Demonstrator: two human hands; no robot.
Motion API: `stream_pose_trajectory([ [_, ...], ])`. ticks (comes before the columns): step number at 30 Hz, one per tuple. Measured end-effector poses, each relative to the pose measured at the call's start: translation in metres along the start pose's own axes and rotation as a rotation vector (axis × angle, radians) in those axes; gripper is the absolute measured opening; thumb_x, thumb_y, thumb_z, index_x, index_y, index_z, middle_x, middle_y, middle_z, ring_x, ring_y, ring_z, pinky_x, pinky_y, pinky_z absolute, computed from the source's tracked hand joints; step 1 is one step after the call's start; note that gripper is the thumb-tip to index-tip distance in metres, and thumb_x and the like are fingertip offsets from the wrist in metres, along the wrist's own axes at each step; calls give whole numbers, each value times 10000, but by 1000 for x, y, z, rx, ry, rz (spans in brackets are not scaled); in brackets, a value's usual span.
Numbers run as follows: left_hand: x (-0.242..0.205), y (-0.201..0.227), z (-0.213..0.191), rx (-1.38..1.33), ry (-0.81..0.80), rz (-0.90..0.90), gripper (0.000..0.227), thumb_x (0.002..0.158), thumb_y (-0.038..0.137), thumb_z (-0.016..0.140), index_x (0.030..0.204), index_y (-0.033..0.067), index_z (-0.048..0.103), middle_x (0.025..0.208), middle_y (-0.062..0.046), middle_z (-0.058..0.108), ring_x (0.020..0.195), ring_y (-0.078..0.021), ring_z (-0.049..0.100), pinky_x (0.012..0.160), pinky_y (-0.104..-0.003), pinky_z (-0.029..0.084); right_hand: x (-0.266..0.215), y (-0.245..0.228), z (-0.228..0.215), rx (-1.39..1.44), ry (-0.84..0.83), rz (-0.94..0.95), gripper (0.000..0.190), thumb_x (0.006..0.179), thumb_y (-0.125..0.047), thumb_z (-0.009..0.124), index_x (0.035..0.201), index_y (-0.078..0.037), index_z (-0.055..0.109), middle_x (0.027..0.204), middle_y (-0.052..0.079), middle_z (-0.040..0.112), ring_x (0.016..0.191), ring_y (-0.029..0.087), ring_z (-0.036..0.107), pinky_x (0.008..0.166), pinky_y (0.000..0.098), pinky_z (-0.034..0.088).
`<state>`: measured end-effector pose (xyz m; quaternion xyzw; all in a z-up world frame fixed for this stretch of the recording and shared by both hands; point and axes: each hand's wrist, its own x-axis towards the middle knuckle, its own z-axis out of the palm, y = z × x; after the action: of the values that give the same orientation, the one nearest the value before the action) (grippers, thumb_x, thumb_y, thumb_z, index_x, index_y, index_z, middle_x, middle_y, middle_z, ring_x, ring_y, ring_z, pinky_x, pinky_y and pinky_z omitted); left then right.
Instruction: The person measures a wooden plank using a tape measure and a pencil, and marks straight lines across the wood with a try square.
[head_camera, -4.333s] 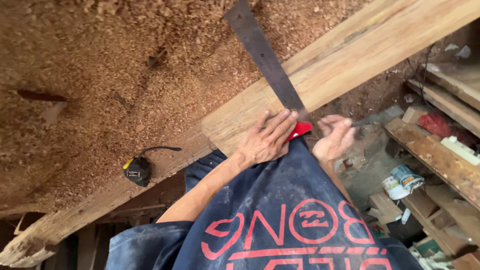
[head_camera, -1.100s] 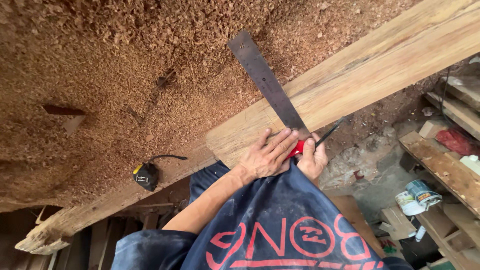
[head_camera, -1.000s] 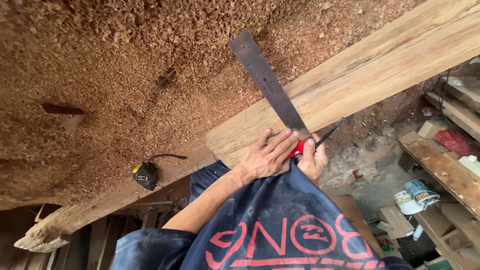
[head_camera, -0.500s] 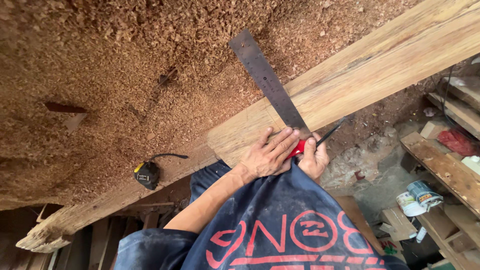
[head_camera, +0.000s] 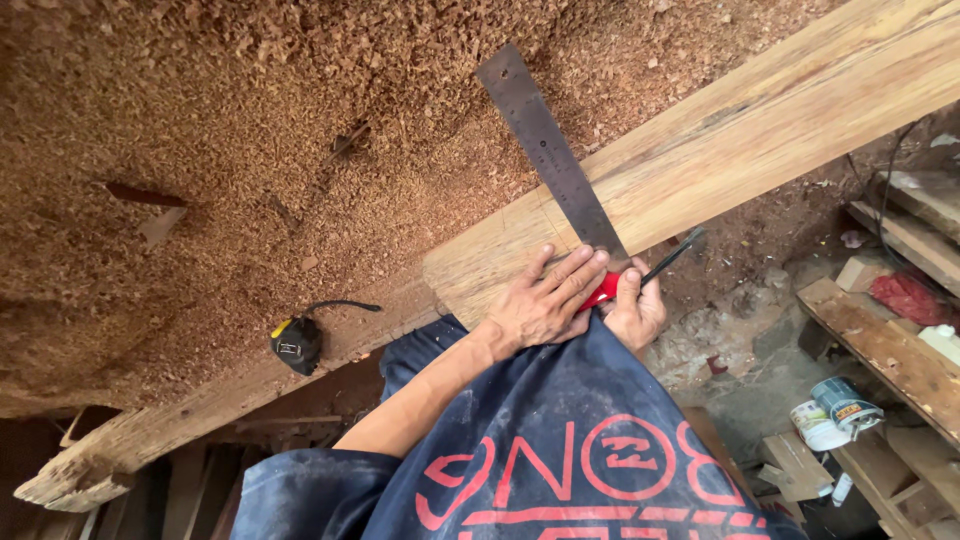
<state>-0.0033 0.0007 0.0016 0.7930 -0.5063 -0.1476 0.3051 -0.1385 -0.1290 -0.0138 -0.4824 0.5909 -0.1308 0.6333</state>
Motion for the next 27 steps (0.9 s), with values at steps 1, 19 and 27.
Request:
stream_pose_trajectory([
  [1, 0, 0, 0, 1, 6, 0, 573, 930, 350, 685, 1430, 74, 633, 1603, -72, 484, 1511, -225, 414, 1258, -512, 246, 0, -1, -2, 7, -29, 7, 393, 1088, -257, 588, 1351, 36, 586, 1054, 90, 668, 824, 110, 628, 635, 238, 515],
  [19, -8, 11, 6, 49, -10, -9, 654, 870, 420, 693, 1422, 79, 614, 1597, -71, 474, 1498, -226, 409, 1242, -549, 267, 0, -82, -5, -708, -60, -685, 289, 1204, -195, 489, 1360, 5, 626, 1099, 147, 572, 936, 214, 582, 822, 340, 505],
  [27, -14, 13, 15, 54, 14, -3, 702, 845, 439, 685, 1437, 70, 601, 1610, -77, 446, 1509, -226, 380, 1255, -551, 222, 25, -110, 33, -593, -428, -741, 311, 940, -105, 865, 1153, 37, 687, 902, 61, 691, 779, 118, 600, 687, 277, 522],
])
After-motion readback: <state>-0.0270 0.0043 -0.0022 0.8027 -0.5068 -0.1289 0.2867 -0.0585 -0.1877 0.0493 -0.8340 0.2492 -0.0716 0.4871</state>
